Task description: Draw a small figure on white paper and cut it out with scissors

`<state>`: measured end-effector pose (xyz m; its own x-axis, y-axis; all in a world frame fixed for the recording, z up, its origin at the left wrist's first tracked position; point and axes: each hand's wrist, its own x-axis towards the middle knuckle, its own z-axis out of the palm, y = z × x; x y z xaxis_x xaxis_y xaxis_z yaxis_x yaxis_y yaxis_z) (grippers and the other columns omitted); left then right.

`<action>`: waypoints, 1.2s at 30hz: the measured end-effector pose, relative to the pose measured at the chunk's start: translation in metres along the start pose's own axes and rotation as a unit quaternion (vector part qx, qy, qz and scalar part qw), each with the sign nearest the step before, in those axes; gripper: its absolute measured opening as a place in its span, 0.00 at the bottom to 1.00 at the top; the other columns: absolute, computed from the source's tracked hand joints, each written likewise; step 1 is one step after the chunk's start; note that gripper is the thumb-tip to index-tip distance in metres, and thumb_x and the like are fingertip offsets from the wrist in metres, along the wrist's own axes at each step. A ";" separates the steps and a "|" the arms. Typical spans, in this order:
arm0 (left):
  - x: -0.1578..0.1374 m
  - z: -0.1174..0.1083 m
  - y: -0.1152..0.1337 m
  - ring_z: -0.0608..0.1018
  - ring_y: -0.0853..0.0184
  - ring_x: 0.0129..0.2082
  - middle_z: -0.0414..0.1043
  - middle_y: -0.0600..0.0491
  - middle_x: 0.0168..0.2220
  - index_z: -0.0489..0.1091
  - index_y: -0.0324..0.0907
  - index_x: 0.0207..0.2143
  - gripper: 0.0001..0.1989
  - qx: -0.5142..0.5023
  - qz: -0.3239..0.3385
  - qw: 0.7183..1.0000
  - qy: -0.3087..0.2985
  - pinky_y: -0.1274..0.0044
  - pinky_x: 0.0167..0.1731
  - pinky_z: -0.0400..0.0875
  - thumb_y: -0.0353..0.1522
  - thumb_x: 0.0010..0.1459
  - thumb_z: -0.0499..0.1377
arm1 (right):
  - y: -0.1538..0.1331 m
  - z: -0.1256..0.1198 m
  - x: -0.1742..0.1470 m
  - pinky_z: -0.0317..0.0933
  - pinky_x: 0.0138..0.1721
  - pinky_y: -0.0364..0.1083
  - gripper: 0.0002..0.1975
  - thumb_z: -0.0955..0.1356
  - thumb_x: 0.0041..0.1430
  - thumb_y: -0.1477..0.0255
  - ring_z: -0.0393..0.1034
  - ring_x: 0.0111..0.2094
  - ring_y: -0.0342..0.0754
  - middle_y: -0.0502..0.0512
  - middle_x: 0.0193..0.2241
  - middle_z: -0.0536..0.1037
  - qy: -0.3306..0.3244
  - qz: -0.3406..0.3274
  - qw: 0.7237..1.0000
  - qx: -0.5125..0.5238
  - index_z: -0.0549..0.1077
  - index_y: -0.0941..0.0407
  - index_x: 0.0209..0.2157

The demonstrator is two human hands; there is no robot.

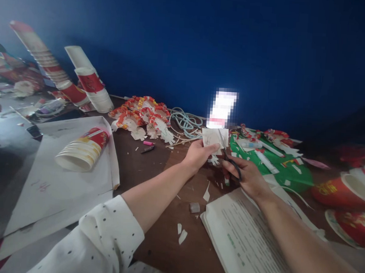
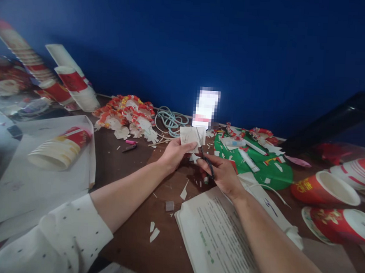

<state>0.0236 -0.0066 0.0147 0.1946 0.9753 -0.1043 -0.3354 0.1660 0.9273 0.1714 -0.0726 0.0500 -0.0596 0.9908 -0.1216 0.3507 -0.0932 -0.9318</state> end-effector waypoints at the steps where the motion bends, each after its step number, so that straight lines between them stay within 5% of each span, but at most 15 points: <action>1: 0.000 0.000 0.000 0.75 0.69 0.26 0.77 0.49 0.30 0.75 0.36 0.35 0.13 0.000 0.001 1.000 -0.001 0.78 0.29 0.70 0.34 0.47 0.66 | -0.001 0.000 0.000 0.58 0.23 0.42 0.24 0.72 0.49 0.48 0.61 0.21 0.41 0.50 0.18 0.70 0.002 -0.002 1.000 -0.004 0.74 0.56 0.22; 14: -0.004 0.002 0.003 0.73 0.70 0.24 0.77 0.50 0.28 0.75 0.36 0.33 0.12 -0.008 0.003 1.000 0.002 0.77 0.29 0.68 0.34 0.47 0.67 | 0.002 0.004 0.001 0.59 0.22 0.42 0.25 0.71 0.48 0.47 0.62 0.19 0.41 0.49 0.17 0.69 0.022 -0.017 1.000 -0.013 0.71 0.55 0.19; 22: -0.007 0.002 0.006 0.77 0.68 0.31 0.79 0.49 0.33 0.76 0.38 0.37 0.16 -0.015 0.030 0.999 -0.002 0.76 0.37 0.71 0.39 0.49 0.67 | 0.003 0.004 0.001 0.59 0.22 0.41 0.25 0.71 0.50 0.48 0.61 0.19 0.40 0.49 0.17 0.69 0.017 -0.023 1.000 -0.003 0.70 0.56 0.19; 36: -0.003 0.002 0.001 0.77 0.68 0.29 0.78 0.49 0.32 0.76 0.37 0.35 0.14 -0.034 0.044 0.998 0.039 0.77 0.35 0.72 0.35 0.47 0.68 | 0.019 0.000 0.004 0.57 0.22 0.40 0.20 0.73 0.51 0.54 0.66 0.24 0.41 0.50 0.26 0.74 -0.009 0.009 0.997 0.082 0.77 0.57 0.37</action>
<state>0.0243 -0.0091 0.0166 0.0897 0.9945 -0.0534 -0.4102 0.0857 0.9079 0.1776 -0.0710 0.0317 -0.0718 0.9871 -0.1434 0.1947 -0.1271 -0.9726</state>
